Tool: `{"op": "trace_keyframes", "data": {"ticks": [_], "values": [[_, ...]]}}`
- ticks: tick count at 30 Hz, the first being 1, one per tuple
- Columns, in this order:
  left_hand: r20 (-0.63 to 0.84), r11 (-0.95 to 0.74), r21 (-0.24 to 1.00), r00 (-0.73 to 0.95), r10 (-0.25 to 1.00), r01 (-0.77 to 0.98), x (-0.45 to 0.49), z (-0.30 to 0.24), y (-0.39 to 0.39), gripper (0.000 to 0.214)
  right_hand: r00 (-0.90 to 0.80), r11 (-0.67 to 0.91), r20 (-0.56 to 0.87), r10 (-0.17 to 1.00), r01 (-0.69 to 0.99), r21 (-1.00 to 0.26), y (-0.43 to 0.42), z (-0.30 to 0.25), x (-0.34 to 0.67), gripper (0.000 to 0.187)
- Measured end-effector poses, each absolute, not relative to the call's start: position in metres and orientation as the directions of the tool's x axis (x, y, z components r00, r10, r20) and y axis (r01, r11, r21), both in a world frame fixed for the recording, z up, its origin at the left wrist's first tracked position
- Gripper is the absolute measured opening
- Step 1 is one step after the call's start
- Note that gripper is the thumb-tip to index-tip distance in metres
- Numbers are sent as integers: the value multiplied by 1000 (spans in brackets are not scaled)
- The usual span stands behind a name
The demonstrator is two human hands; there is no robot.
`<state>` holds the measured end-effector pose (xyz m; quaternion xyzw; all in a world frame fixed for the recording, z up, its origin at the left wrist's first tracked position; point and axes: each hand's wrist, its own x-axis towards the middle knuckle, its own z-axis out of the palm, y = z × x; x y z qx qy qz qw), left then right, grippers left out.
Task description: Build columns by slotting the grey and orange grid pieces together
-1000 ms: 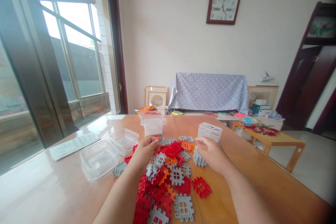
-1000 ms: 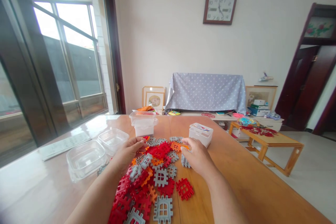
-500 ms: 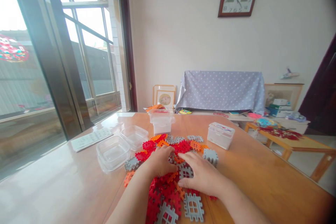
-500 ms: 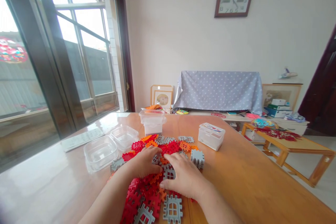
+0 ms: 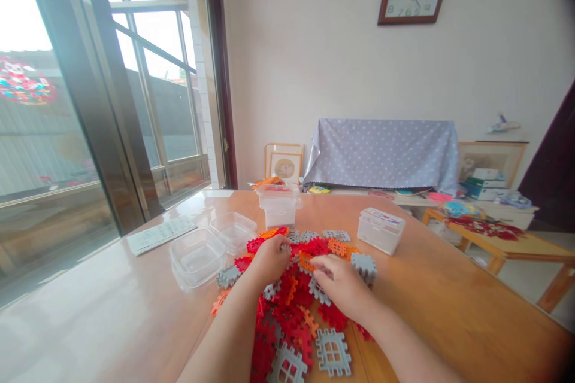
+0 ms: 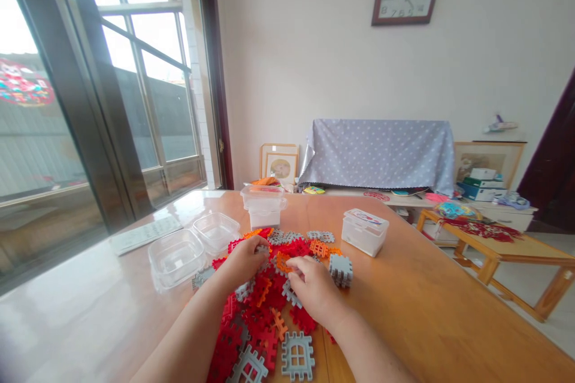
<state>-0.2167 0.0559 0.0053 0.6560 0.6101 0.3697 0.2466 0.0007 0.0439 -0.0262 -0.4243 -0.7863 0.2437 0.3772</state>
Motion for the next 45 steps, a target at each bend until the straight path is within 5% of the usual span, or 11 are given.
{"op": "trace_keyframes", "data": {"ticks": [4,10,19,25,38,45], "values": [[73,-50,939,-57,996,340,-214,6,56,38,-358,500,378,854,362,-787,40,-24,-3,36],[42,-38,997,-60,997,67,-218,21,49,45,-378,592,455,806,494,-637,26,-5,-5,26],[103,-95,995,-244,964,43,-229,26,53,39,-584,771,503,636,473,-426,-3,11,-25,37],[142,-114,987,-266,954,116,-226,24,53,36,-748,787,292,596,470,-401,-18,17,-52,62],[138,-115,988,-250,958,101,-222,22,52,35,-605,745,441,663,586,-318,7,-9,-43,42],[168,-134,976,-201,965,172,-216,23,49,33,-420,668,520,744,503,-549,14,-10,-42,18]]}}
